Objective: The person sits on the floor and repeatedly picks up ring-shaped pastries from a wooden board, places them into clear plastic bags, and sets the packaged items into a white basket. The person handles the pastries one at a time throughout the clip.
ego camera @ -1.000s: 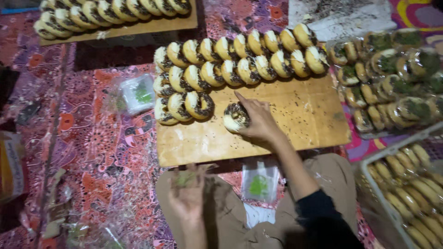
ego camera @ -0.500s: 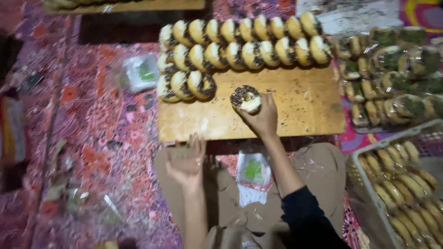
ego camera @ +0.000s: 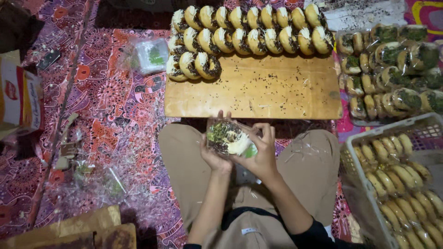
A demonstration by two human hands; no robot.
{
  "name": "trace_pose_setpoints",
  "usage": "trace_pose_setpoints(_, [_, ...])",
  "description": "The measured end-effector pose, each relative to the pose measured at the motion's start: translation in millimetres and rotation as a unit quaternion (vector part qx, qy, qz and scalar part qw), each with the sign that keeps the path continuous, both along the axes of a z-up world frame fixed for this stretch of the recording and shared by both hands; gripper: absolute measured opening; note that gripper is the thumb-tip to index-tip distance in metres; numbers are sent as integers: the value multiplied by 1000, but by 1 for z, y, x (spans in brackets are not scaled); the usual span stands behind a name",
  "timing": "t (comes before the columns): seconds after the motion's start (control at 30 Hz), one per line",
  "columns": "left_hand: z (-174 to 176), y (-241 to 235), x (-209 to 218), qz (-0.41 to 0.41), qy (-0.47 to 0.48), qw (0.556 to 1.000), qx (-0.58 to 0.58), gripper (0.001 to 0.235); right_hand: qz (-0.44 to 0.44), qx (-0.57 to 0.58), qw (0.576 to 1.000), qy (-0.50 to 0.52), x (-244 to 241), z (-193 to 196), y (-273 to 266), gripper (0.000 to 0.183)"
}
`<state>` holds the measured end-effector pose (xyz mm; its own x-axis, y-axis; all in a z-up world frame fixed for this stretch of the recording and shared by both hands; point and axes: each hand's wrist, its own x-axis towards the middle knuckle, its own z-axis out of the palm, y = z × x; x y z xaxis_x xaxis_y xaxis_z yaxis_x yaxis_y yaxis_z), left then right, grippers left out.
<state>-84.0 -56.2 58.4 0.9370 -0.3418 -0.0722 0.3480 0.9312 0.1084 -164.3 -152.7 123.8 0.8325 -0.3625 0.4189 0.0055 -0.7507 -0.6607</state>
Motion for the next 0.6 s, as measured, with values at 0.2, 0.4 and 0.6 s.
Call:
trace_pose_setpoints(0.2, [25, -5, -9, -58, -85, 994, -20, 84, -5, -30, 998, 59, 17, 37, 3, 89])
trace_pose_setpoints(0.4, [25, 21, -9, -135, 18, 984, -114, 83, 22, -7, 998, -59, -11, 34, -20, 45])
trace_pose_setpoints(0.6, [9, 23, -38, -244, 90, 966, 13, 76, 291, -304, 891, -173, -50, 19, -28, 24])
